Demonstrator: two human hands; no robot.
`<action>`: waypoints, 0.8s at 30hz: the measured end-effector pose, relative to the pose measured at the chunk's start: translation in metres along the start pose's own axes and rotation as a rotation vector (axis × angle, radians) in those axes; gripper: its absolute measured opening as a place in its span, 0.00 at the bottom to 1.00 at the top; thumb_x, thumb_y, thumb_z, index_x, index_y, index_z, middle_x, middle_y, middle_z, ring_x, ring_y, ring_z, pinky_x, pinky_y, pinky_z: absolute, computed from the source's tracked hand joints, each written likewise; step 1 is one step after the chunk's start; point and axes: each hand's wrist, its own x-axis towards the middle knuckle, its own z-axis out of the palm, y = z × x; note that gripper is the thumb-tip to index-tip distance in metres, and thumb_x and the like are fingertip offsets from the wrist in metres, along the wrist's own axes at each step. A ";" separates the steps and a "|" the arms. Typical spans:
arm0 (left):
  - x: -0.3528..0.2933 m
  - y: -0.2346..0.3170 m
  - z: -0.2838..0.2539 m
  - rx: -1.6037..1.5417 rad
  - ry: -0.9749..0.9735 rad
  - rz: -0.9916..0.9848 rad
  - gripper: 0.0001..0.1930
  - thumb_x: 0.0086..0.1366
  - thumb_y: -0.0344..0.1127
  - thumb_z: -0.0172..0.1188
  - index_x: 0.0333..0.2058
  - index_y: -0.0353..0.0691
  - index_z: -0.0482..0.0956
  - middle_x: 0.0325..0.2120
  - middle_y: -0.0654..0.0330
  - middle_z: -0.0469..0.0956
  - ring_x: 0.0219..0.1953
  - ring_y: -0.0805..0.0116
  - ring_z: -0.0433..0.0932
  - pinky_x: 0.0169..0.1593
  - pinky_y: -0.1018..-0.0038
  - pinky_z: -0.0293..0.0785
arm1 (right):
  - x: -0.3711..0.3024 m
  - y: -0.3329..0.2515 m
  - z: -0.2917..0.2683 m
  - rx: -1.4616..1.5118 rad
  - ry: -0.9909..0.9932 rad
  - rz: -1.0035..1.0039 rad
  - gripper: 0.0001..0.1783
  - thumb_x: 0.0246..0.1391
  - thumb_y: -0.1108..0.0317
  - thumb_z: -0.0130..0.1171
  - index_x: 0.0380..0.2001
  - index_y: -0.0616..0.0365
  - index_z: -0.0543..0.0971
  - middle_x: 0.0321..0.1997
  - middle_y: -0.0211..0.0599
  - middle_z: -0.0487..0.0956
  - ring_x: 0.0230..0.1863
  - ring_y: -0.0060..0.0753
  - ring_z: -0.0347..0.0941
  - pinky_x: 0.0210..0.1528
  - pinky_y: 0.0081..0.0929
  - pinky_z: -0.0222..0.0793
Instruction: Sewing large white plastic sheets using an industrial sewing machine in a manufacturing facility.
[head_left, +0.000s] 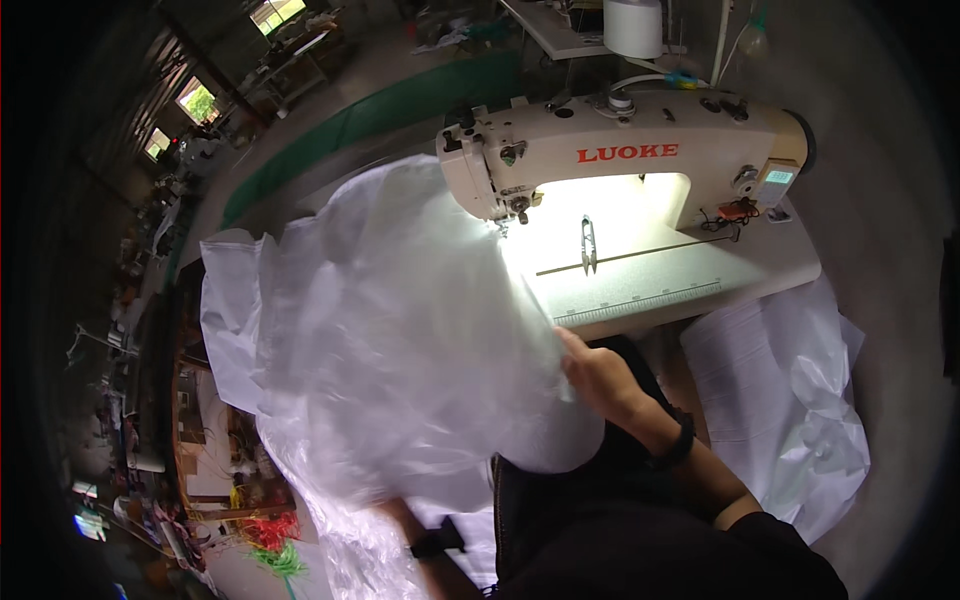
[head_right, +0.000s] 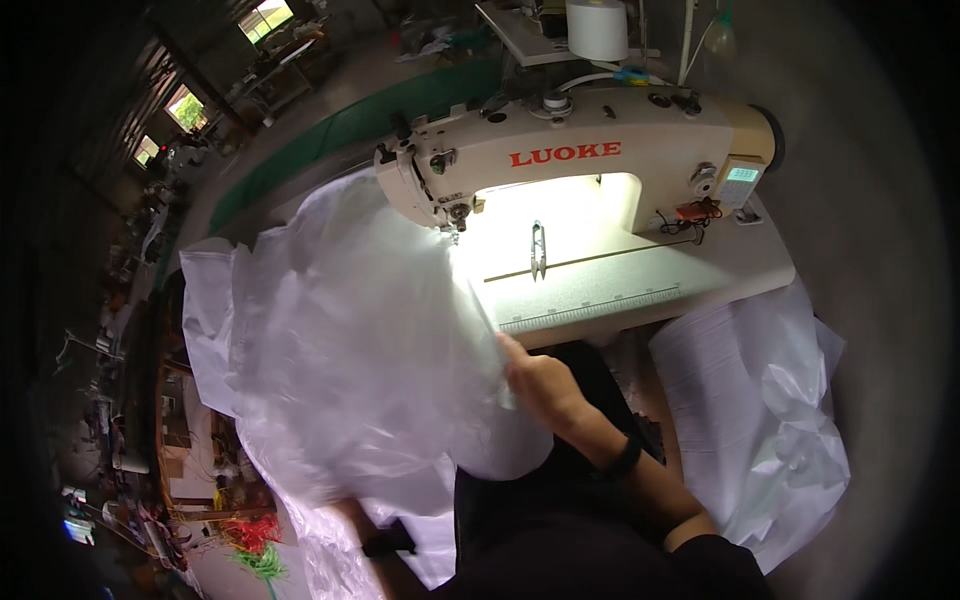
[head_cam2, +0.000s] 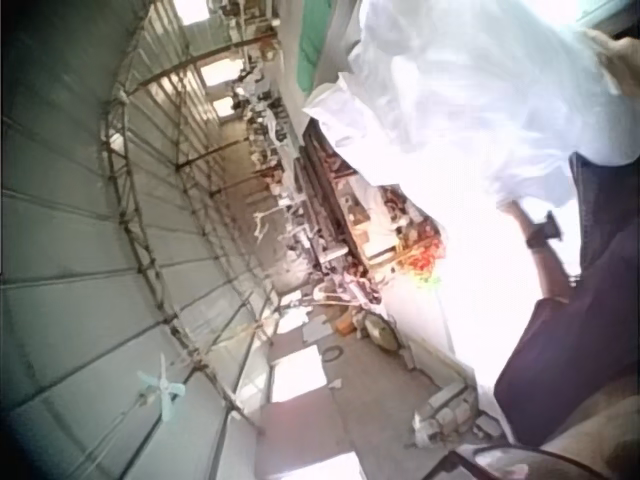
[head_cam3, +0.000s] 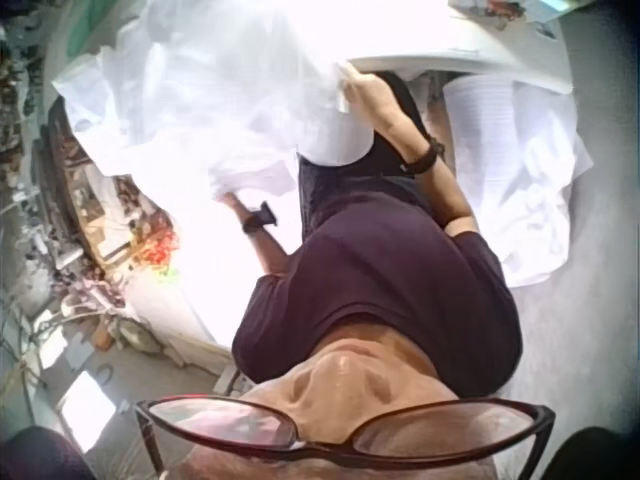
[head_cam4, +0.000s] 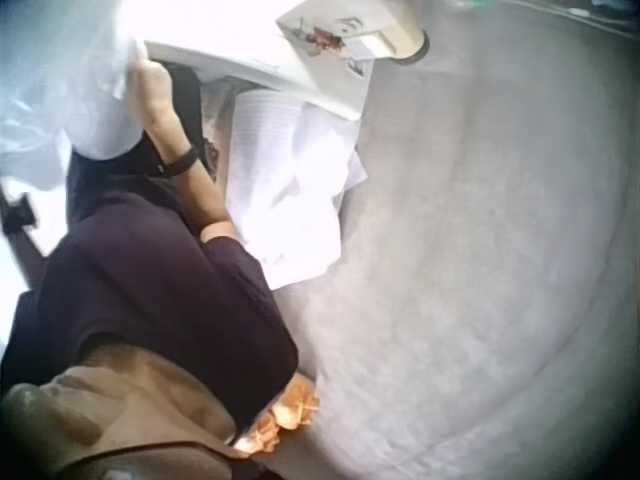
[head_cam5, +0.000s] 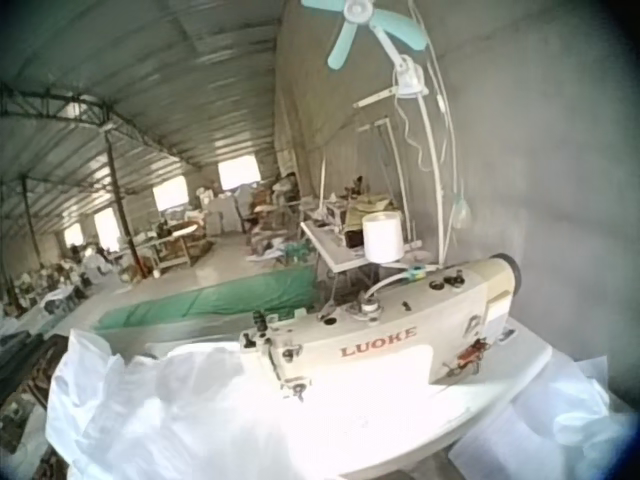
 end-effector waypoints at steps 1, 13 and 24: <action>0.023 -0.022 -0.026 0.118 0.152 0.103 0.31 0.64 0.45 0.61 0.60 0.32 0.65 0.55 0.47 0.71 0.56 0.54 0.71 0.57 0.59 0.72 | 0.000 -0.006 -0.003 -0.156 -0.066 0.021 0.29 0.56 0.73 0.50 0.62 0.67 0.63 0.20 0.50 0.78 0.22 0.50 0.77 0.25 0.43 0.71; 0.260 -0.087 0.017 0.382 0.356 0.285 0.37 0.63 0.45 0.60 0.64 0.32 0.57 0.60 0.43 0.62 0.60 0.48 0.66 0.64 0.62 0.66 | 0.051 -0.010 0.040 -0.488 0.141 -0.009 0.27 0.55 0.76 0.49 0.60 0.73 0.65 0.17 0.41 0.79 0.18 0.41 0.78 0.18 0.37 0.73; 0.107 0.077 0.002 0.131 0.129 0.199 0.10 0.62 0.27 0.58 0.42 0.32 0.79 0.41 0.48 0.81 0.43 0.47 0.80 0.48 0.62 0.76 | 0.030 -0.016 -0.006 -0.114 0.006 0.080 0.28 0.59 0.66 0.54 0.60 0.67 0.64 0.24 0.52 0.80 0.30 0.54 0.79 0.33 0.44 0.74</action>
